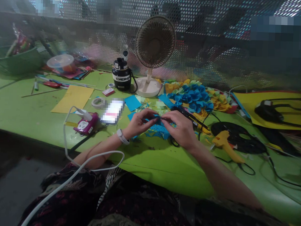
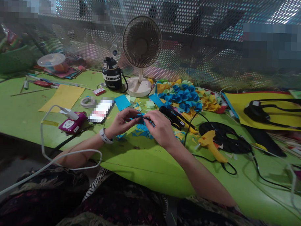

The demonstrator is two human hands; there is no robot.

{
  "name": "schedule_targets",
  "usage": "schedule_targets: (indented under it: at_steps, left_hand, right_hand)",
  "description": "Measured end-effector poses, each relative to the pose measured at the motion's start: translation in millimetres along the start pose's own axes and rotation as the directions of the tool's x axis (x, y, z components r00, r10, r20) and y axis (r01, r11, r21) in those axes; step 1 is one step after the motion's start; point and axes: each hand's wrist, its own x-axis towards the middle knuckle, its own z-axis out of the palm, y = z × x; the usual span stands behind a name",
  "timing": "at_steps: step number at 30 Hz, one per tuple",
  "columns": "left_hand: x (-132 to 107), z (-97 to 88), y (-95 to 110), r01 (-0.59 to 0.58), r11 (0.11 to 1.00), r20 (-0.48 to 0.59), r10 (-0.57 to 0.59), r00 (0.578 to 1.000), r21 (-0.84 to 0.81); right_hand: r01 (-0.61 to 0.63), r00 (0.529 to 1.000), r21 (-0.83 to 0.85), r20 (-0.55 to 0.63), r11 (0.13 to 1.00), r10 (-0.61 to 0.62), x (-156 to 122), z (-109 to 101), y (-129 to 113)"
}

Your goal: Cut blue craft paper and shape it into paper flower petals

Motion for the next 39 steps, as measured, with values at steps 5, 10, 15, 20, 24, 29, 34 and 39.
schedule_targets:
  at_steps: [5, 10, 15, 20, 24, 29, 34, 39]
  left_hand:
    - [0.2, 0.3, -0.1, 0.006, 1.0, -0.002, -0.006, 1.0, -0.008]
    - [0.0, 0.3, -0.9, 0.005, 1.0, -0.017, -0.005, 1.0, 0.004]
    - [-0.6, -0.2, -2.3, -0.04, 0.998, -0.022, 0.041, 0.999, 0.044]
    - [-1.3, 0.2, -2.3, -0.095, 0.992, -0.028, 0.098, 0.995, 0.086]
    - [-1.8, 1.3, -0.4, -0.085, 0.992, -0.034, 0.088, 0.996, 0.093]
    - [-3.1, 2.0, 0.3, -0.093, 0.991, -0.032, 0.096, 0.995, 0.091]
    - [-3.4, 1.8, 1.0, -0.083, 0.992, -0.035, 0.087, 0.996, 0.099]
    - [-3.4, 1.8, 1.7, -0.094, 0.991, -0.034, 0.098, 0.995, 0.099]
  right_hand:
    - [-0.019, 1.0, -0.006, 0.001, 1.0, 0.019, 0.1, -0.3, 0.6]
    - [-0.007, 1.0, 0.004, -0.01, 1.0, 0.007, -0.5, 0.9, 1.4]
    - [-0.028, 1.0, 0.011, 0.008, 1.0, 0.028, -0.6, 0.6, 0.2]
    - [-0.086, 0.996, 0.034, 0.035, 0.996, 0.085, -0.1, -1.2, -0.4]
    - [-0.101, 0.994, 0.031, 0.047, 0.994, 0.1, 0.4, -1.0, 0.5]
    - [-0.095, 0.995, 0.029, 0.026, 0.995, 0.094, 0.3, 0.3, 2.6]
    - [-0.088, 0.996, 0.029, 0.021, 0.996, 0.087, -0.4, 1.3, 3.2]
    - [-0.084, 0.996, 0.033, 0.026, 0.996, 0.083, -0.4, 1.2, 1.9]
